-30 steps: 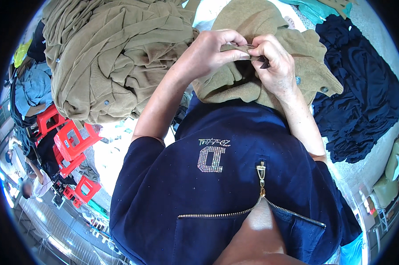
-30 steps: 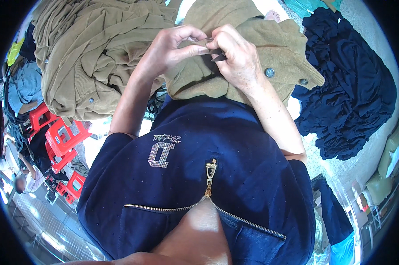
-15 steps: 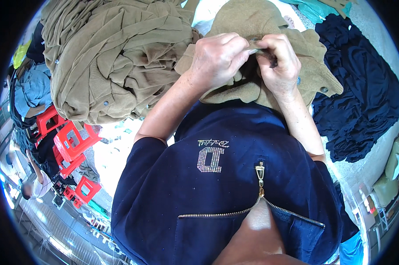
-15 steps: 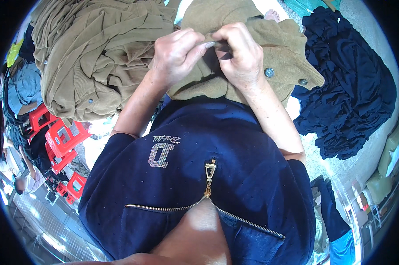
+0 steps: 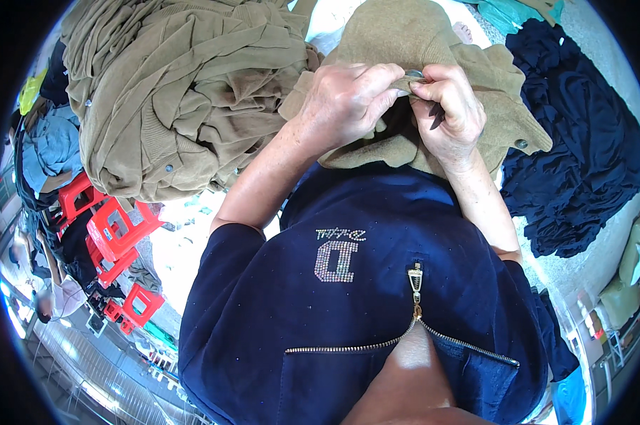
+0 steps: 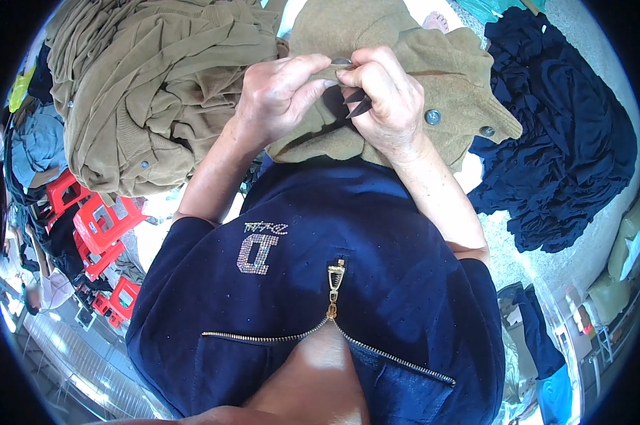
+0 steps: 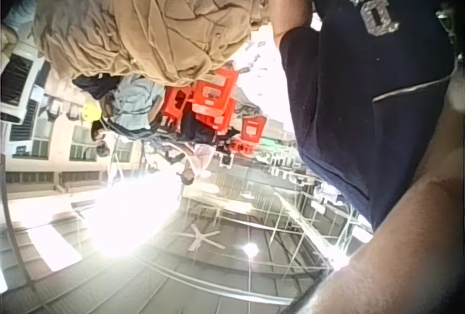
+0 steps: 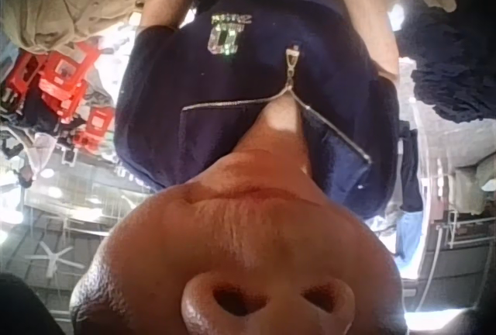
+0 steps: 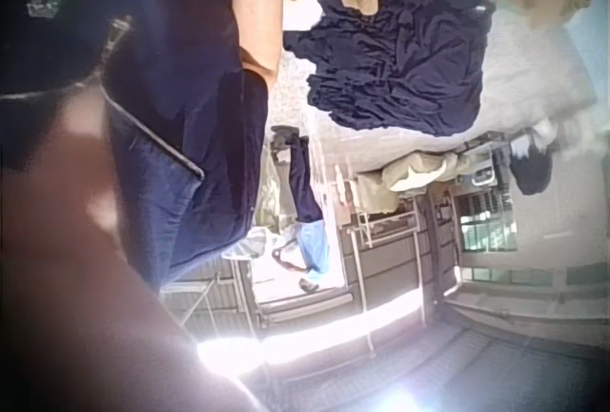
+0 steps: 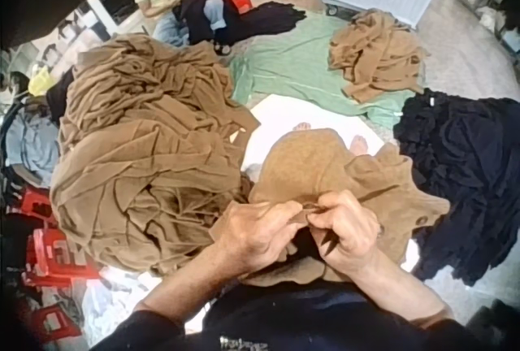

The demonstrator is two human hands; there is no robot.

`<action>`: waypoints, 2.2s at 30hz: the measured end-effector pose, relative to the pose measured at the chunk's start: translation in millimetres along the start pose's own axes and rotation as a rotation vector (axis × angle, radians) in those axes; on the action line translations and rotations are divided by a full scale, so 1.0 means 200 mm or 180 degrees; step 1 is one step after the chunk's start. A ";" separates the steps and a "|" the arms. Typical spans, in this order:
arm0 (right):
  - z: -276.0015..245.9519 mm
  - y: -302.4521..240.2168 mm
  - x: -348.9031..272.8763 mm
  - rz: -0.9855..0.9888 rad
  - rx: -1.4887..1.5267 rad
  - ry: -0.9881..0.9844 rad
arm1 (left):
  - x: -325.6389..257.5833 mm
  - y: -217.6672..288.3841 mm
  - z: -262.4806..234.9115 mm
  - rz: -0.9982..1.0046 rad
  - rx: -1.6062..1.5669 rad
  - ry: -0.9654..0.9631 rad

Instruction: Trimming excess threads from brown garments using small scissors.

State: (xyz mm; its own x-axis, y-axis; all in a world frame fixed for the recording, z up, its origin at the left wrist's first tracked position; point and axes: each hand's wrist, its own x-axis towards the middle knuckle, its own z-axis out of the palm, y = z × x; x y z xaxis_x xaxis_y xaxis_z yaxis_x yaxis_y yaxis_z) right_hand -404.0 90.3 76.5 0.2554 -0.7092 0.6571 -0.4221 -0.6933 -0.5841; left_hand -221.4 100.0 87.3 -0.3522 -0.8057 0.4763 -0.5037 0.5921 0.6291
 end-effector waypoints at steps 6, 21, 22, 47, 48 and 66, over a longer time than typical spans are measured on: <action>0.00 0.00 0.02 -0.0017 -0.0115 0.0024 | 0.00 -0.01 0.03 0.0047 0.0114 0.0125; -0.01 0.23 0.10 0.0940 0.0569 -0.0184 | 0.10 -0.07 0.13 -0.0247 0.0165 0.0274; -0.02 0.25 0.11 0.0863 0.0661 -0.0282 | 0.14 -0.06 0.13 -0.0639 0.0059 0.0376; -0.33 0.12 -0.07 0.2121 0.0129 -0.0861 | -0.16 -0.27 -0.44 -0.2754 -0.2806 -0.0811; -0.34 0.08 -0.04 0.1661 0.0156 -0.0788 | -0.12 -0.22 -0.43 -0.2698 -0.2993 -0.0682; -0.16 -0.10 0.07 -0.0162 -0.0040 -0.0863 | 0.14 0.10 -0.16 -0.1211 -0.1653 -0.1062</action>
State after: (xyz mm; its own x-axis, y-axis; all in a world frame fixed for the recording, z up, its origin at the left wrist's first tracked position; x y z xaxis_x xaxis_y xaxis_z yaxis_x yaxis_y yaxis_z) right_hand -420.5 98.5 113.1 0.4992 -0.6832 0.5329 -0.4131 -0.7283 -0.5467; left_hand -215.7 90.4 133.1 -0.4909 -0.8712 0.0056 -0.2288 0.1351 0.9641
